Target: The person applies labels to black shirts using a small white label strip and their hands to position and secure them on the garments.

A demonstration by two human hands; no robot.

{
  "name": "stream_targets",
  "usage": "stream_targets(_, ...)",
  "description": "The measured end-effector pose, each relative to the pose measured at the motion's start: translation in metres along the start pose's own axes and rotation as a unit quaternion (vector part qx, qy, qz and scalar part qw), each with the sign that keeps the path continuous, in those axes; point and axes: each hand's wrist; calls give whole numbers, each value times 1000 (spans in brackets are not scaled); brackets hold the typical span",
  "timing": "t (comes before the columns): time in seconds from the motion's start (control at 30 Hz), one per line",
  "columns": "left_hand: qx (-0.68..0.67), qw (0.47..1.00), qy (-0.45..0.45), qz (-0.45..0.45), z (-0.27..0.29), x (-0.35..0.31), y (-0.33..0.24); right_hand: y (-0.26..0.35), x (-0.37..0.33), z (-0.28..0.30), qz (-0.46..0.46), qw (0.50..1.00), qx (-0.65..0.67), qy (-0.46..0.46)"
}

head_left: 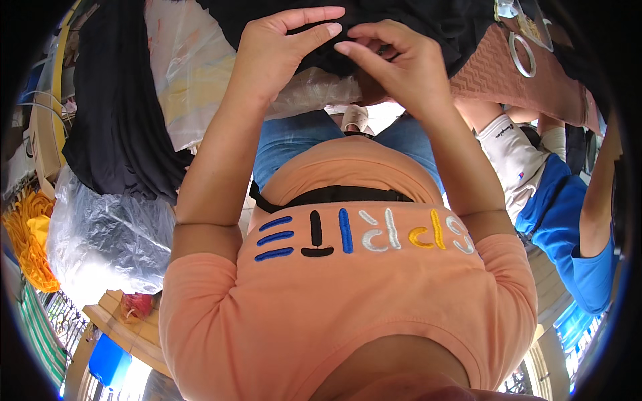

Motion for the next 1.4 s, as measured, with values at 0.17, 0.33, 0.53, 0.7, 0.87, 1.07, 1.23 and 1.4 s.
stream_targets(0.17,-8,998,-31,-45,-2,-2,-1,-16,5,-1,-180,946,270,23)
stream_targets(0.33,-32,999,-32,-18,5,-1,1,-13,20,48,-217,877,404,143)
stream_targets(0.53,-74,996,-42,-27,6,0,4,-16,19,88,61,994,-71,-55)
stream_targets(0.7,-80,995,-63,-20,4,-4,1,-39,27,115,71,955,-163,-236)
stream_targets(0.87,-93,993,-76,-12,3,-3,3,-67,34,139,46,917,-160,-363)
stream_targets(1.07,-72,996,-58,-4,-1,-4,2,-83,37,149,-17,903,96,-419)
stream_targets(1.23,-78,996,-48,3,-4,-4,6,-107,44,170,-141,825,438,-329)
stream_targets(1.4,-79,995,-54,13,-3,-2,9,-139,48,181,-228,687,636,-267)
Point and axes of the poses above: each hand's wrist, its own x-axis towards the middle knuckle, its own z-axis out of the back of the hand, y = z × x, and after that the axes turned 14 degrees about -y, right-handed
